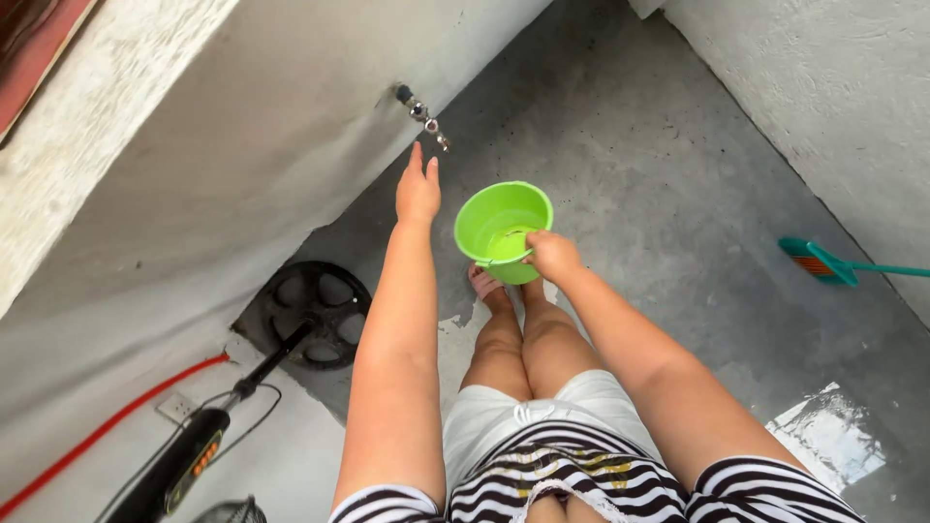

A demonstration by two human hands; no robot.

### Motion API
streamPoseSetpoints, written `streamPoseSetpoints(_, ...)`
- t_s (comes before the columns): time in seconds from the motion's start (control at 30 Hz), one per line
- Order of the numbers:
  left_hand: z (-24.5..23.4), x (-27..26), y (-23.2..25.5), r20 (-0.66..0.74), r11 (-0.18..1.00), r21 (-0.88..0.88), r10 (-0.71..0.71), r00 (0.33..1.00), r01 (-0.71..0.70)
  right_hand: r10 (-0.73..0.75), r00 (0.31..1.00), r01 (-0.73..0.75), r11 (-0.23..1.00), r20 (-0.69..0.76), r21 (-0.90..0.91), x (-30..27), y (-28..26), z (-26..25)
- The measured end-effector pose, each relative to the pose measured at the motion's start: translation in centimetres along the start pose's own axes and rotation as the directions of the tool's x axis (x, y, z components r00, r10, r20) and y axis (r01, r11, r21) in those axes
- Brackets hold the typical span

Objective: The recorder cleans a balcony floor by sweeping, scrubbing a drain with a wire, and rinsing with water from a bucket.

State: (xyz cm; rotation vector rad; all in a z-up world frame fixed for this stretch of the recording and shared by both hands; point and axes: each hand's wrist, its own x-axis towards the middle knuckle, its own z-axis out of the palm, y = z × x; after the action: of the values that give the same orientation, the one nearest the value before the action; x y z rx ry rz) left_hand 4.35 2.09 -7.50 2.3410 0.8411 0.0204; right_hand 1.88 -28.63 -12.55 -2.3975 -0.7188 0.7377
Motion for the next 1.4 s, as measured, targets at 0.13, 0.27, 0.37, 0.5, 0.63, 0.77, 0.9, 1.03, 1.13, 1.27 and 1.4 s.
streamPoseSetpoints(0.13,1.8,2.5,1.0,0.081,0.986,-0.025,-0.163,0.983,0.165,-0.075,0.997,0.075,0.997,0.002,-0.012,4.0,-0.6,1.1)
streamPoseSetpoints(0.27,2.6,3.6,1.3,0.146,0.980,0.015,-0.198,0.969,0.198,-0.120,0.992,0.121,0.993,0.034,-0.011,8.3,0.0,3.2)
streamPoseSetpoints(0.37,3.3,3.9,1.6,0.137,0.982,-0.102,-0.141,0.980,0.156,-0.143,0.989,0.144,0.990,0.040,-0.013,11.6,0.2,4.0)
streamPoseSetpoints(0.5,3.6,3.9,2.7,0.152,0.942,-0.241,-0.201,0.968,0.234,-0.114,0.992,0.115,0.993,0.056,-0.018,15.1,-0.7,3.0)
streamPoseSetpoints(0.63,4.7,4.0,1.2,0.064,0.898,-0.344,-0.268,0.961,0.273,-0.101,0.994,0.100,0.995,0.051,0.027,17.6,-1.9,1.8)
streamPoseSetpoints(0.77,4.1,3.1,4.1,0.198,0.738,-0.544,-0.349,0.916,0.398,-0.097,0.994,0.093,0.993,0.058,0.072,18.5,-2.8,1.4)
streamPoseSetpoints(0.9,6.1,4.4,2.8,0.251,0.508,-0.763,-0.338,0.907,0.400,-0.054,0.994,0.043,0.993,0.093,0.114,18.6,-3.7,1.4)
streamPoseSetpoints(1.03,8.8,5.9,0.9,0.273,0.203,-0.918,-0.297,0.915,0.340,-0.015,0.994,0.000,0.990,0.105,0.142,18.8,-3.7,2.2)
streamPoseSetpoints(1.13,9.8,6.5,0.7,0.261,0.109,-0.951,-0.224,0.939,0.290,-0.032,0.997,0.020,0.987,0.069,0.160,19.0,-3.4,3.0)
streamPoseSetpoints(1.27,7.6,5.6,2.4,0.269,0.116,-0.947,-0.231,0.935,0.301,-0.047,0.998,0.039,0.985,0.040,0.167,18.7,-3.4,3.2)
streamPoseSetpoints(1.4,5.5,3.4,0.2,0.144,0.390,-0.884,-0.293,0.945,0.256,-0.054,0.998,0.056,0.976,-0.017,0.210,18.8,-3.0,2.4)
